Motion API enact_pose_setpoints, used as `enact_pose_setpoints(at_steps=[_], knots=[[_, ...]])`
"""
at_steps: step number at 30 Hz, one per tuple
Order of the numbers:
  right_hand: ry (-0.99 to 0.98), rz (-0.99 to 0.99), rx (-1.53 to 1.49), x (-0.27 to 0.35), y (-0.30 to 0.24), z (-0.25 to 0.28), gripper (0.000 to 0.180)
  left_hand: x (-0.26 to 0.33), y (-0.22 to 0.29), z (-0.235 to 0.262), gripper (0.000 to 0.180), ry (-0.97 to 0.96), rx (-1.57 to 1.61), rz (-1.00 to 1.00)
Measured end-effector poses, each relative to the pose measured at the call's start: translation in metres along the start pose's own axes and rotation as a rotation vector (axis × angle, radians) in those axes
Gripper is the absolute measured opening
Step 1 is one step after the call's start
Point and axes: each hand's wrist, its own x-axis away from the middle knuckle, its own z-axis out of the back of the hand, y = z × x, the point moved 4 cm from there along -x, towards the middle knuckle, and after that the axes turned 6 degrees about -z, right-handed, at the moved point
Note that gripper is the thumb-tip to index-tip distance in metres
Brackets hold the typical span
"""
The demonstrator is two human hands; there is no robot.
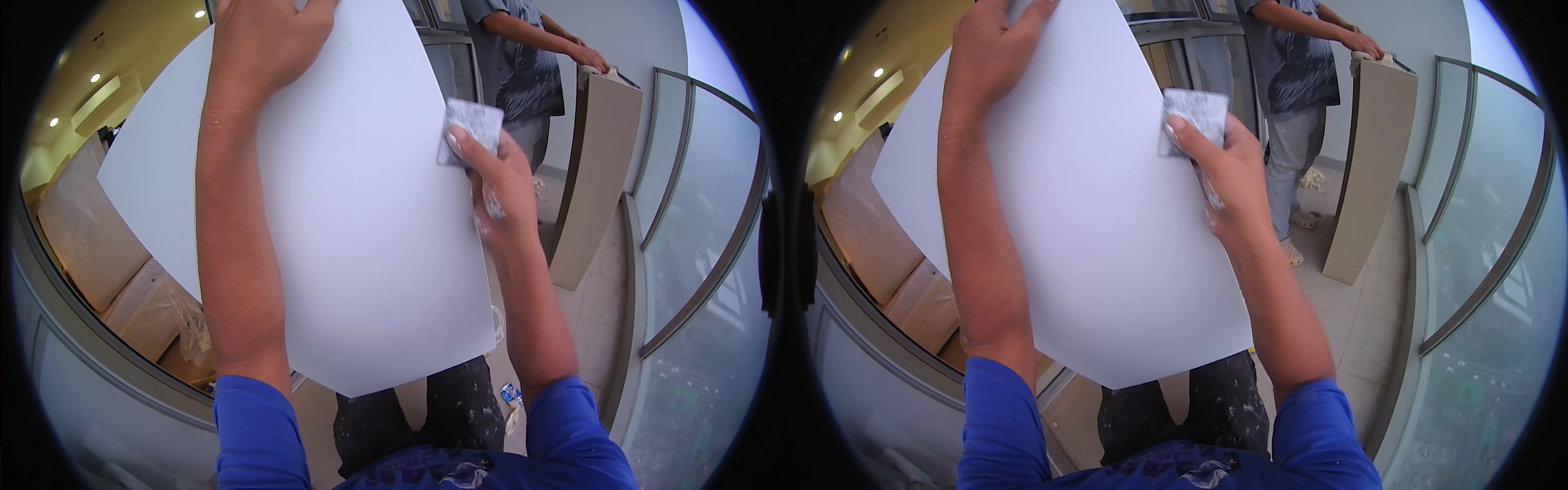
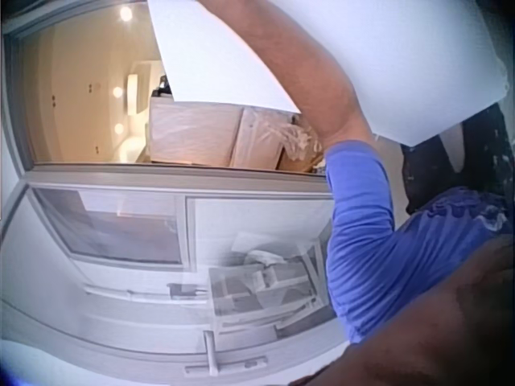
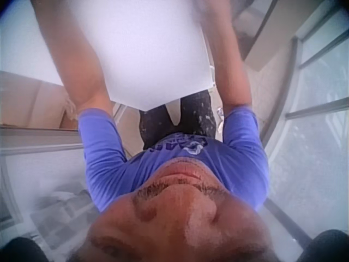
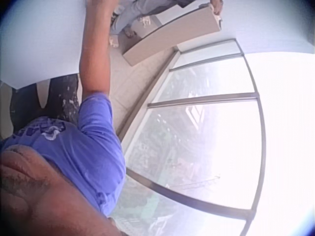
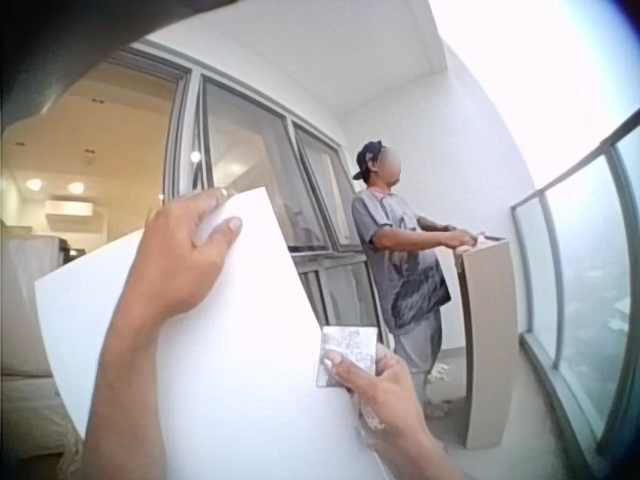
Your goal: The person sands the edges and surface of a white board using sandpaper, turning and repositioning the board to reach different sides.
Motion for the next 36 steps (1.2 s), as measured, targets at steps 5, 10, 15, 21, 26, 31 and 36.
enact_pose_setpoints(at_steps=[5,10,15,21,26,31,36], knots=[[-0.071,0.035,0.013,-0.001,-0.009,-0.01,0.041,-0.004,-0.002,0.0,0.043,0.005,-0.018,-0.082],[-0.222,0.135,0.073,-0.044,-0.052,-0.051,0.046,-0.003,-0.002,-0.006,0.042,0.009,-0.006,-0.099],[-0.186,0.051,0.178,-0.022,-0.019,-0.024,0.034,-0.002,-0.012,0.002,0.041,-0.018,-0.011,-0.077],[0.012,-0.095,0.142,0.066,0.073,0.087,0.033,-0.002,-0.016,-0.005,0.043,-0.039,0.011,-0.047],[0.019,-0.128,0.16,0.057,0.062,0.083,0.033,-0.002,-0.016,-0.008,0.043,-0.022,0.061,-0.014],[-0.102,-0.006,0.131,0.006,0.0,0.006,0.035,-0.005,-0.014,-0.008,0.043,-0.04,0.092,0.015],[-0.122,0.08,0.106,-0.03,-0.038,-0.034,0.035,-0.006,-0.009,-0.015,0.044,-0.074,0.058,0.0]])
